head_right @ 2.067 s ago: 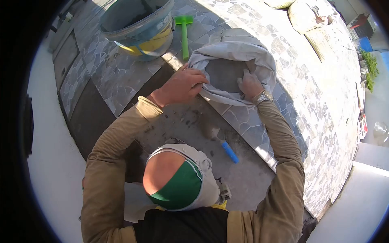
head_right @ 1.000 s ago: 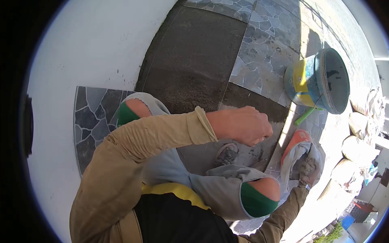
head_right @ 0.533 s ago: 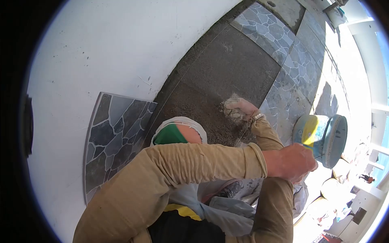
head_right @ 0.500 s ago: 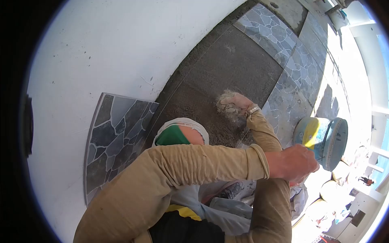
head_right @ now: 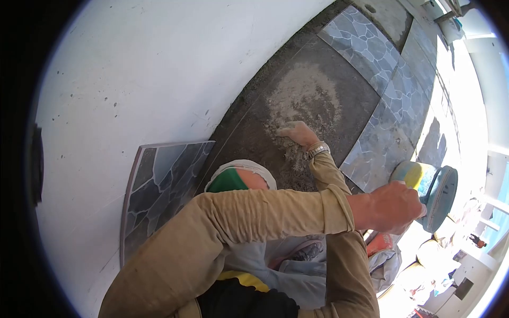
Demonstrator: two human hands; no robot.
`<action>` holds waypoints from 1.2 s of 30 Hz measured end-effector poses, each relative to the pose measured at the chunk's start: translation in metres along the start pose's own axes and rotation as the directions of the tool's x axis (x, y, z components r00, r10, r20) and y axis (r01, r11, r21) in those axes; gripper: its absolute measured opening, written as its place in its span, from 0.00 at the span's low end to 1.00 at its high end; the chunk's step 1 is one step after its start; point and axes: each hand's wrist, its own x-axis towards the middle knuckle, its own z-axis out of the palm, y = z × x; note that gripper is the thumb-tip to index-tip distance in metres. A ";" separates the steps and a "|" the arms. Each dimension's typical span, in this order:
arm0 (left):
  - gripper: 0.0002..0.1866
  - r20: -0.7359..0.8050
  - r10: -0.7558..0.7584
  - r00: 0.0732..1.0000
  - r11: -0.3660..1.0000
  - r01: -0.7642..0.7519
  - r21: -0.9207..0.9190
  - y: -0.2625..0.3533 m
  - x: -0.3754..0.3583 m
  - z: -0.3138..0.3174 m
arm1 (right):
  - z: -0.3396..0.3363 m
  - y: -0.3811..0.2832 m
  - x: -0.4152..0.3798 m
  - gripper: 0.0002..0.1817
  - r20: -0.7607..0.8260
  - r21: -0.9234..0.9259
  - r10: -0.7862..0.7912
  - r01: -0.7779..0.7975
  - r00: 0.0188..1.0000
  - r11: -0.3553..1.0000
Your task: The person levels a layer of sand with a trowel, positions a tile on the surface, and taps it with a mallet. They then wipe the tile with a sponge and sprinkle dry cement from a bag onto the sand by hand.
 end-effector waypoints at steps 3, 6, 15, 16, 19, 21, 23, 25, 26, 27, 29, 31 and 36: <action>0.06 0.008 0.003 1.000 1.000 -0.003 -0.015 -0.002 0.004 0.007 | 0.009 -0.015 0.054 0.09 -0.231 0.358 -0.080 0.161 0.970 0.920; 0.06 0.025 0.017 1.000 1.000 -0.017 0.000 0.000 0.002 0.006 | -0.006 -0.009 0.045 0.10 -0.476 0.737 0.144 0.304 0.868 0.604; 0.05 -0.022 -0.032 0.999 0.999 0.031 -0.030 -0.009 0.009 -0.008 | 0.025 -0.040 0.041 0.09 -0.056 0.361 0.019 0.003 0.998 0.933; 0.05 -0.017 -0.021 1.000 0.999 0.021 -0.035 -0.009 0.010 -0.002 | 0.024 -0.041 0.054 0.09 -0.102 0.603 -0.064 0.113 0.993 0.790; 0.05 -0.084 0.015 0.996 1.000 -0.015 -0.002 -0.012 0.009 0.002 | 0.009 -0.034 0.074 0.10 -0.459 0.856 0.120 0.403 0.880 0.325; 0.06 -0.111 0.021 0.994 0.999 -0.017 0.036 -0.011 0.009 -0.002 | -0.013 -0.003 0.062 0.10 -0.340 0.863 0.122 0.258 0.932 0.434; 0.07 -0.121 0.012 0.993 1.000 -0.012 0.007 -0.013 0.010 -0.010 | -0.024 -0.002 0.043 0.10 -0.237 0.832 0.138 0.127 0.962 0.540; 0.08 -0.119 0.009 0.993 1.000 -0.013 -0.028 -0.014 0.012 -0.017 | -0.031 -0.021 0.025 0.13 0.094 0.382 0.191 -0.212 0.977 0.900; 0.09 -0.120 -0.013 0.993 0.999 0.008 -0.049 -0.016 0.015 -0.019 | -0.032 -0.038 0.025 0.13 0.073 0.389 0.183 -0.197 0.980 0.900; 0.10 -0.122 -0.039 0.992 0.997 0.031 -0.067 -0.017 0.017 -0.019 | -0.030 -0.061 0.033 0.14 0.049 0.396 0.150 -0.157 0.987 0.905; 0.09 -0.133 -0.045 0.990 0.996 0.034 -0.080 -0.019 0.020 -0.019 | -0.053 -0.072 0.068 0.15 0.022 0.401 0.112 -0.111 0.993 0.909; 0.09 -0.149 -0.064 0.987 0.995 0.051 -0.088 -0.020 0.021 -0.018 | -0.075 -0.061 0.116 0.13 -0.605 0.563 -0.007 0.434 0.796 0.703; 0.08 -0.121 -0.120 0.985 0.991 0.111 -0.076 -0.029 0.021 -0.024 | -0.084 -0.036 0.084 0.11 -0.397 0.804 0.170 0.252 0.902 0.539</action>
